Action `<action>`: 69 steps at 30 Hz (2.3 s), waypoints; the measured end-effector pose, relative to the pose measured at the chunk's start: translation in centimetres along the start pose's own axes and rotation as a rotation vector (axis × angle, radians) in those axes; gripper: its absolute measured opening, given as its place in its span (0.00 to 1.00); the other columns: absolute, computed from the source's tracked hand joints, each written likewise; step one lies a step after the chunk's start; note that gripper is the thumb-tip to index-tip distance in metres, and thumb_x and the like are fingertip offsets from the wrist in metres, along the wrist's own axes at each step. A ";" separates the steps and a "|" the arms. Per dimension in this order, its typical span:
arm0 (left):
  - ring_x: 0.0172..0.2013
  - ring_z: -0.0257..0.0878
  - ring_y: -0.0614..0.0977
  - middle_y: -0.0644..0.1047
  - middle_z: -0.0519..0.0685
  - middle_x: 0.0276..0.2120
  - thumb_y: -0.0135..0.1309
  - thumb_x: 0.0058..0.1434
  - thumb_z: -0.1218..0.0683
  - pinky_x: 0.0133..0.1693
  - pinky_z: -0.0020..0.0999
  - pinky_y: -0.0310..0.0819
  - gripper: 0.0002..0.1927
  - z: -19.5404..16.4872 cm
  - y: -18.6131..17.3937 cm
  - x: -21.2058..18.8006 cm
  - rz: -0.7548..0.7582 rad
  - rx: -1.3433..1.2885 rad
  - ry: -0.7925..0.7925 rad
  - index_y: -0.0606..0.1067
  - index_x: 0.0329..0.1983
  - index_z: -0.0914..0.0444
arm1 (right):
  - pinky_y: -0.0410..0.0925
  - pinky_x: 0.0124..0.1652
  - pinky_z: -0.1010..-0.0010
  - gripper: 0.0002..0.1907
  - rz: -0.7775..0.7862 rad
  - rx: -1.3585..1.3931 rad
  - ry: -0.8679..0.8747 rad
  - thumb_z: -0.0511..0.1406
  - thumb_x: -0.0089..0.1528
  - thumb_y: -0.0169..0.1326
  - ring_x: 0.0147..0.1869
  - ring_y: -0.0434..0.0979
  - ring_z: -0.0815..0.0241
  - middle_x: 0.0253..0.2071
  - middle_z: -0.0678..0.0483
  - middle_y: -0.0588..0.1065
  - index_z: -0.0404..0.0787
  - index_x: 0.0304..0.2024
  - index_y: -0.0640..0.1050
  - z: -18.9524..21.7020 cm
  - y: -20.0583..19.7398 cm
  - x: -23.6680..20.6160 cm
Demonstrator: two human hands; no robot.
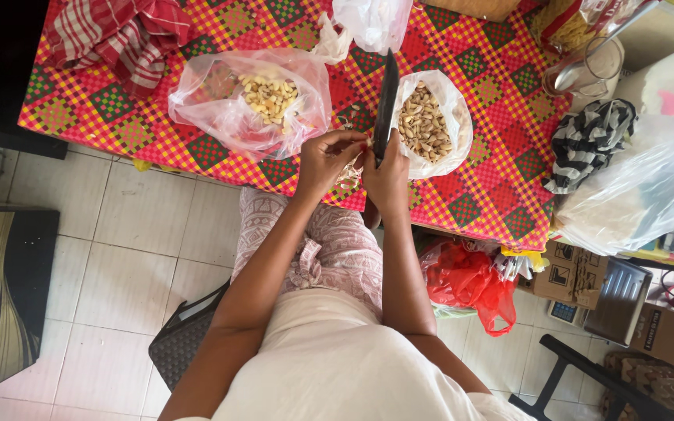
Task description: The person sits at a table and uses a knife to peel ginger pieces one by one. Peeled ginger is placed into a plastic bag, while the peelings are collected in a cloth bag. The person continues this process throughout the clip.
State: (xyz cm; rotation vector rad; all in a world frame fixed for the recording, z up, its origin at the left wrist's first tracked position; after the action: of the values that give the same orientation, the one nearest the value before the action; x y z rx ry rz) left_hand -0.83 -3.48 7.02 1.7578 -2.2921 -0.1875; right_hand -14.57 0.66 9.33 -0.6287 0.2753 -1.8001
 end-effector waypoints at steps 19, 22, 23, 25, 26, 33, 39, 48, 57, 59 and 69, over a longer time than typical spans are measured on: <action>0.44 0.34 0.85 0.84 0.50 0.46 0.60 0.65 0.64 0.48 0.28 0.81 0.12 0.9 -1.7 0.3 0.005 0.032 0.092 0.80 0.52 0.67 | 0.66 0.20 0.76 0.10 0.074 0.259 0.236 0.27 0.65 0.53 0.20 0.73 0.70 0.26 0.52 0.80 0.32 0.50 0.75 4.0 -1.4 1.1; 0.46 0.35 0.86 0.83 0.50 0.48 0.59 0.65 0.65 0.49 0.29 0.82 0.12 0.7 -1.6 0.3 0.024 0.008 0.091 0.80 0.51 0.67 | 0.65 0.20 0.78 0.08 0.079 0.278 0.286 0.27 0.65 0.54 0.20 0.71 0.73 0.26 0.53 0.80 0.32 0.46 0.78 3.8 -1.5 1.2; 0.45 0.34 0.86 0.83 0.50 0.47 0.59 0.65 0.65 0.47 0.29 0.82 0.12 0.8 -1.5 0.3 0.036 0.023 0.059 0.80 0.51 0.67 | 0.65 0.20 0.78 0.07 0.082 0.274 0.294 0.27 0.65 0.54 0.20 0.71 0.73 0.26 0.53 0.80 0.32 0.45 0.79 3.7 -1.4 1.3; 0.44 0.34 0.86 0.83 0.50 0.47 0.59 0.65 0.64 0.46 0.28 0.82 0.12 0.8 -1.5 0.4 0.054 0.016 0.024 0.80 0.52 0.68 | 0.65 0.20 0.78 0.06 0.066 0.305 0.306 0.27 0.65 0.53 0.20 0.71 0.73 0.26 0.53 0.80 0.32 0.44 0.78 3.5 -1.2 1.3; 0.44 0.34 0.86 0.83 0.50 0.47 0.59 0.66 0.64 0.47 0.28 0.82 0.12 0.9 -1.5 0.4 0.061 -0.006 0.016 0.79 0.52 0.68 | 0.65 0.20 0.78 0.06 0.059 0.320 0.314 0.27 0.65 0.52 0.20 0.71 0.73 0.26 0.53 0.80 0.32 0.44 0.78 3.3 -1.2 1.3; 0.45 0.36 0.85 0.83 0.52 0.45 0.60 0.67 0.64 0.49 0.29 0.81 0.09 2.3 -1.5 0.1 0.065 -0.147 0.013 0.79 0.49 0.71 | 0.68 0.23 0.79 0.04 0.017 0.158 0.178 0.28 0.64 0.57 0.23 0.76 0.72 0.26 0.53 0.80 0.32 0.41 0.79 2.4 -1.1 0.9; 0.47 0.36 0.84 0.82 0.51 0.46 0.58 0.66 0.66 0.53 0.31 0.81 0.12 2.7 -1.1 0.2 0.082 -0.267 -0.019 0.76 0.53 0.71 | 0.68 0.23 0.78 0.05 -0.025 0.111 0.169 0.29 0.63 0.60 0.23 0.77 0.71 0.25 0.53 0.80 0.32 0.40 0.79 1.9 -1.2 0.8; 0.47 0.35 0.84 0.81 0.50 0.48 0.57 0.65 0.67 0.51 0.29 0.81 0.10 2.5 -1.1 0.1 0.069 -0.201 -0.033 0.77 0.50 0.71 | 0.68 0.22 0.77 0.05 -0.071 0.107 0.159 0.27 0.63 0.55 0.23 0.78 0.70 0.30 0.52 0.82 0.31 0.41 0.76 1.9 -2.1 1.2; 0.44 0.35 0.85 0.83 0.50 0.43 0.60 0.65 0.65 0.48 0.28 0.82 0.09 4.3 -1.1 0.2 0.071 -0.305 -0.081 0.79 0.48 0.70 | 0.69 0.27 0.76 0.05 -0.031 0.053 0.093 0.29 0.64 0.60 0.26 0.79 0.68 0.26 0.51 0.80 0.33 0.41 0.80 2.1 -2.4 0.8; 0.43 0.34 0.84 0.82 0.50 0.43 0.61 0.65 0.65 0.47 0.27 0.80 0.09 4.3 -1.0 0.1 0.086 -0.212 -0.090 0.79 0.48 0.70 | 0.70 0.29 0.76 0.05 -0.027 0.089 0.113 0.29 0.64 0.59 0.28 0.80 0.69 0.26 0.53 0.80 0.33 0.42 0.80 2.0 -2.3 0.7; 0.43 0.33 0.84 0.83 0.50 0.43 0.59 0.65 0.66 0.48 0.26 0.80 0.07 2.8 -0.7 -0.1 0.098 -0.216 -0.065 0.79 0.46 0.69 | 0.68 0.26 0.72 0.05 -0.040 -0.031 0.079 0.30 0.62 0.59 0.24 0.76 0.66 0.23 0.53 0.76 0.33 0.38 0.78 0.6 -1.8 0.5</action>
State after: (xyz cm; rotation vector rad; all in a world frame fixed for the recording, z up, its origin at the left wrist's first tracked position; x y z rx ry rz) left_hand -0.88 -3.68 4.14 1.5508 -2.2980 -0.4609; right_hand -15.86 0.85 10.83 -0.5897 0.3466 -1.8646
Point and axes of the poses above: each hand's wrist, its own x-axis towards the middle knuckle, its own y-axis out of the palm, z = x × y, the point moved 2 cm from there along x, towards the middle knuckle
